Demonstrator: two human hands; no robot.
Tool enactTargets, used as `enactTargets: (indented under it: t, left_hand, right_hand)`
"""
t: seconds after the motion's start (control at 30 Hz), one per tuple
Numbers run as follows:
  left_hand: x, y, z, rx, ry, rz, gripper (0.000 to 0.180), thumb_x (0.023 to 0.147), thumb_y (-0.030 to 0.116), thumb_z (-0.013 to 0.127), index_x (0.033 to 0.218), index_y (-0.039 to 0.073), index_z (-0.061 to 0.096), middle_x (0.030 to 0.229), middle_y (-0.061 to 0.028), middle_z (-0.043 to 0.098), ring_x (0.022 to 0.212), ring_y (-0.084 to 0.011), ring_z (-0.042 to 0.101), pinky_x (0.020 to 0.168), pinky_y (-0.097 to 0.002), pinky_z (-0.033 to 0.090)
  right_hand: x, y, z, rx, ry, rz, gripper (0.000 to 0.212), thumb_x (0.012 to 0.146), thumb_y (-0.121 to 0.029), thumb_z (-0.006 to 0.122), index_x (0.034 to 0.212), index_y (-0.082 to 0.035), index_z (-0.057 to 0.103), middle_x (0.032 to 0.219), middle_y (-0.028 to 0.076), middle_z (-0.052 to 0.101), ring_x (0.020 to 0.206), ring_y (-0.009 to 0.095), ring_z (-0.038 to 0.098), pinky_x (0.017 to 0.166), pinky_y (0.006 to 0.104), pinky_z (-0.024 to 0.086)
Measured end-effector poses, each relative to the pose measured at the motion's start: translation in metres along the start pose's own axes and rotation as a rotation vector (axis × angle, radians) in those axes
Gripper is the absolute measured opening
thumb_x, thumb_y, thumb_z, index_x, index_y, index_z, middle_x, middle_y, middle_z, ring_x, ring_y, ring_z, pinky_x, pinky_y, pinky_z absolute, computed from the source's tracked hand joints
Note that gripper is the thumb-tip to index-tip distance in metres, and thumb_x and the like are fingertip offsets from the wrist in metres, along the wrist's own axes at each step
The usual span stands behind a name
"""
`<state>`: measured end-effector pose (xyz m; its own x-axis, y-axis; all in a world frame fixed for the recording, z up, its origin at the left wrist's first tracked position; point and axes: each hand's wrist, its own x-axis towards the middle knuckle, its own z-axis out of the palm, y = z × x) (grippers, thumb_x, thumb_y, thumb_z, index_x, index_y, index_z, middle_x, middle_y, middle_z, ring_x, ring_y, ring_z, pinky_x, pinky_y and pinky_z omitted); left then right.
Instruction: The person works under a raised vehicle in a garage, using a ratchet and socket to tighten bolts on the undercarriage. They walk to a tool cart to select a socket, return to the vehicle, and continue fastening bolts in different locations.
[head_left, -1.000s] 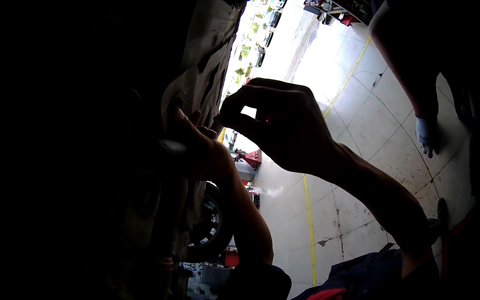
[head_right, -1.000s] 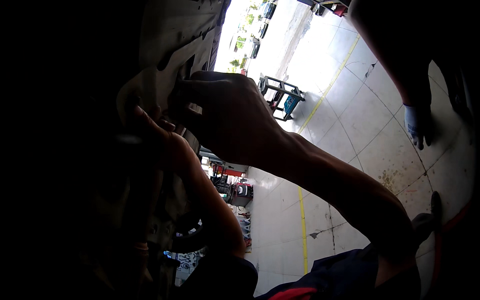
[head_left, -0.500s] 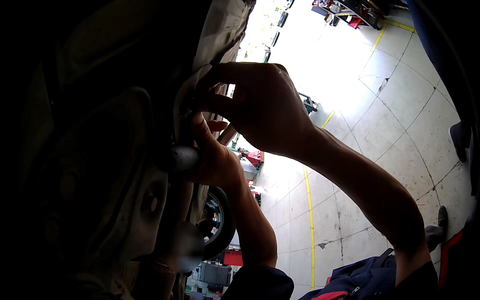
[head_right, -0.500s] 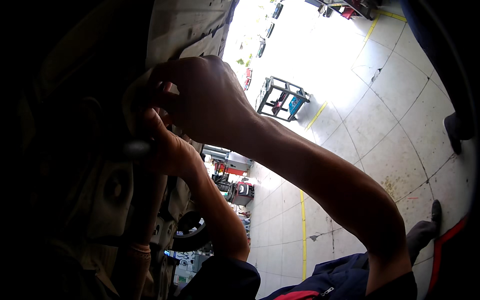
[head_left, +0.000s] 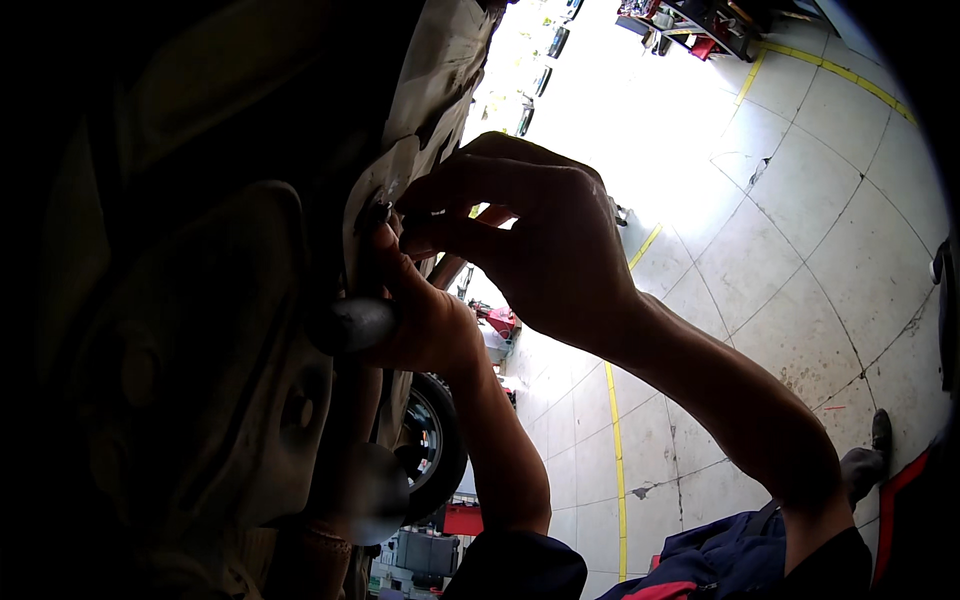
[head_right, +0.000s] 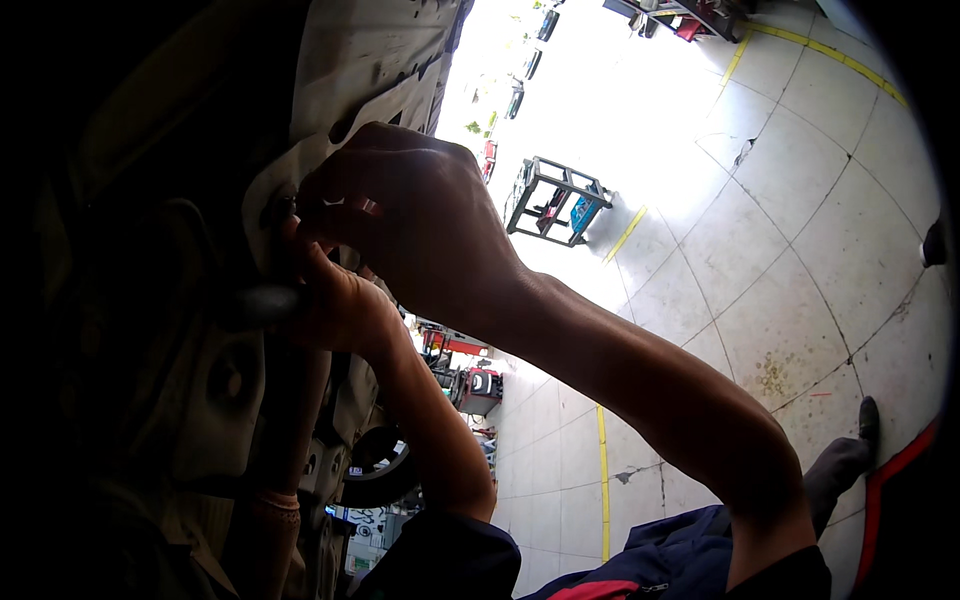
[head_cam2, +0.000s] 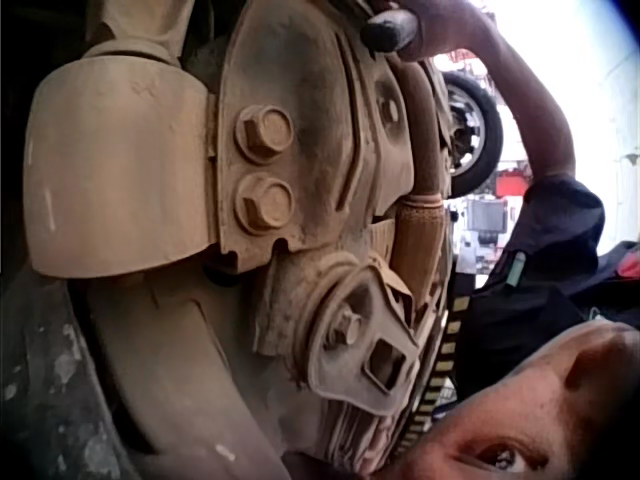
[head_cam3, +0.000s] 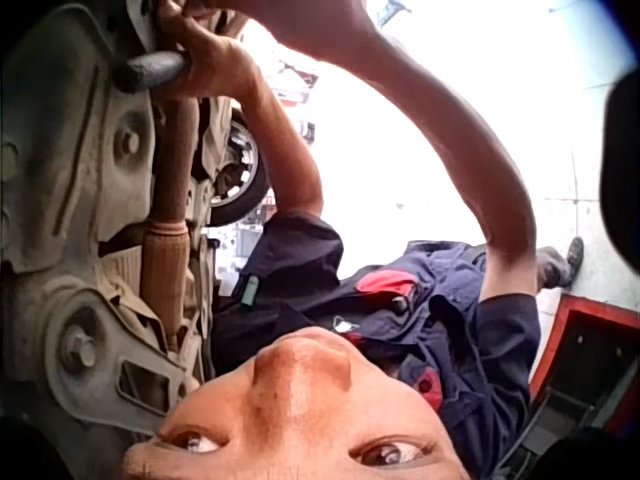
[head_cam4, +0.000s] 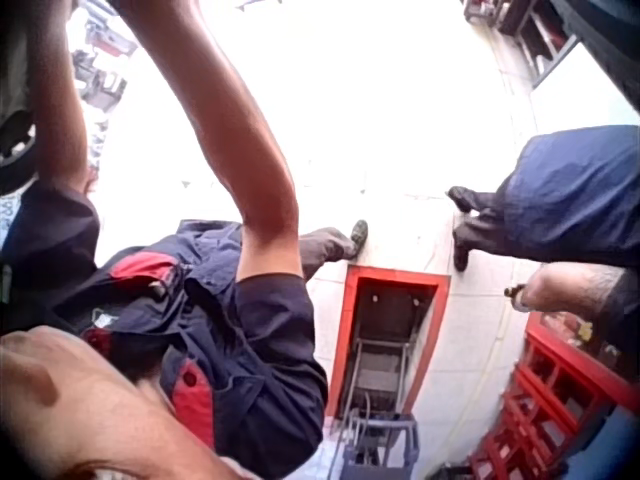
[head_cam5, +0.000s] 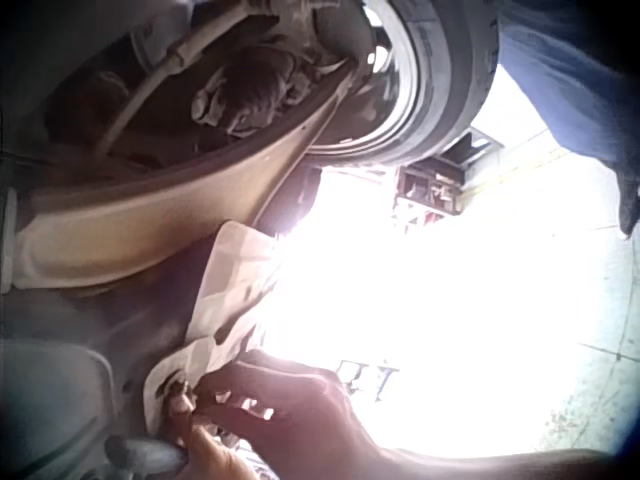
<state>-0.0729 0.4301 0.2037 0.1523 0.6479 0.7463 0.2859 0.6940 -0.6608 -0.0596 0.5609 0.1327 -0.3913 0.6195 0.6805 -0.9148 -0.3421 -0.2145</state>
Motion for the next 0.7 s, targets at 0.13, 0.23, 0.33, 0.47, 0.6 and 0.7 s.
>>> enactTargets:
  t: [0.13, 0.23, 0.33, 0.47, 0.6, 0.7]
  left_hand:
    - [0.003, 0.009, -0.005, 0.063, -0.036, -0.009, 0.026, 0.103, 0.014, 0.051, 0.125, 0.012, 0.064, 0.099, -0.011, 0.072, 0.073, -0.0166, 0.075, 0.057, -0.0223, 0.061]
    - [0.006, 0.012, -0.007, -0.209, -0.043, -0.209, 0.027, 0.101, 0.011, 0.055, 0.126, 0.014, 0.064, 0.098, -0.009, 0.073, 0.076, -0.0166, 0.075, 0.057, -0.0217, 0.061]
    - [0.002, 0.005, -0.002, 0.115, 0.035, 0.024, 0.029, 0.099, 0.011, 0.057, 0.126, 0.016, 0.064, 0.1, -0.0081, 0.073, 0.076, -0.0167, 0.075, 0.056, -0.0203, 0.06]
    - [-0.003, 0.002, 0.0, 0.09, 0.006, -0.055, 0.028, 0.097, 0.011, 0.06, 0.124, 0.018, 0.066, 0.101, -0.0078, 0.073, 0.078, -0.0166, 0.075, 0.059, -0.0197, 0.06]
    - [-0.007, 0.002, 0.0, 0.022, -0.048, -0.189, 0.028, 0.098, 0.012, 0.06, 0.125, 0.018, 0.066, 0.102, -0.0083, 0.072, 0.08, -0.0166, 0.075, 0.06, -0.0198, 0.06]
    - [-0.012, -0.003, -0.005, 0.041, -0.081, -0.216, 0.028, 0.099, 0.013, 0.059, 0.126, 0.018, 0.065, 0.103, -0.0087, 0.071, 0.081, -0.0165, 0.074, 0.061, -0.0198, 0.06]
  right_hand:
    - [0.001, -0.002, 0.009, 0.05, 0.07, 0.008, 0.021, 0.085, -0.007, 0.076, 0.105, -0.004, 0.072, 0.101, 0.008, 0.073, 0.093, 0.018, 0.073, 0.078, 0.0299, 0.062]
    - [0.0, 0.0, 0.008, 0.086, 0.079, 0.01, 0.026, 0.085, -0.008, 0.076, 0.11, -0.002, 0.069, 0.102, 0.009, 0.073, 0.095, 0.019, 0.073, 0.082, 0.0313, 0.062]
    - [-0.004, 0.002, 0.008, 0.034, 0.049, -0.006, 0.025, 0.085, -0.007, 0.076, 0.109, -0.003, 0.069, 0.101, 0.009, 0.073, 0.095, 0.019, 0.073, 0.083, 0.031, 0.062]
    - [-0.001, 0.002, 0.01, 0.046, 0.069, -0.081, 0.025, 0.086, -0.005, 0.074, 0.11, -0.002, 0.069, 0.101, 0.009, 0.072, 0.097, 0.02, 0.073, 0.085, 0.0317, 0.061]
    - [-0.002, -0.004, 0.011, 0.107, 0.066, -0.023, 0.027, 0.087, -0.004, 0.073, 0.114, -0.002, 0.068, 0.103, 0.009, 0.072, 0.098, 0.02, 0.072, 0.087, 0.0319, 0.061]
    - [-0.007, -0.007, 0.019, 0.147, 0.093, 0.025, 0.028, 0.088, -0.004, 0.073, 0.115, -0.001, 0.067, 0.105, 0.009, 0.073, 0.099, 0.02, 0.072, 0.087, 0.0322, 0.061]
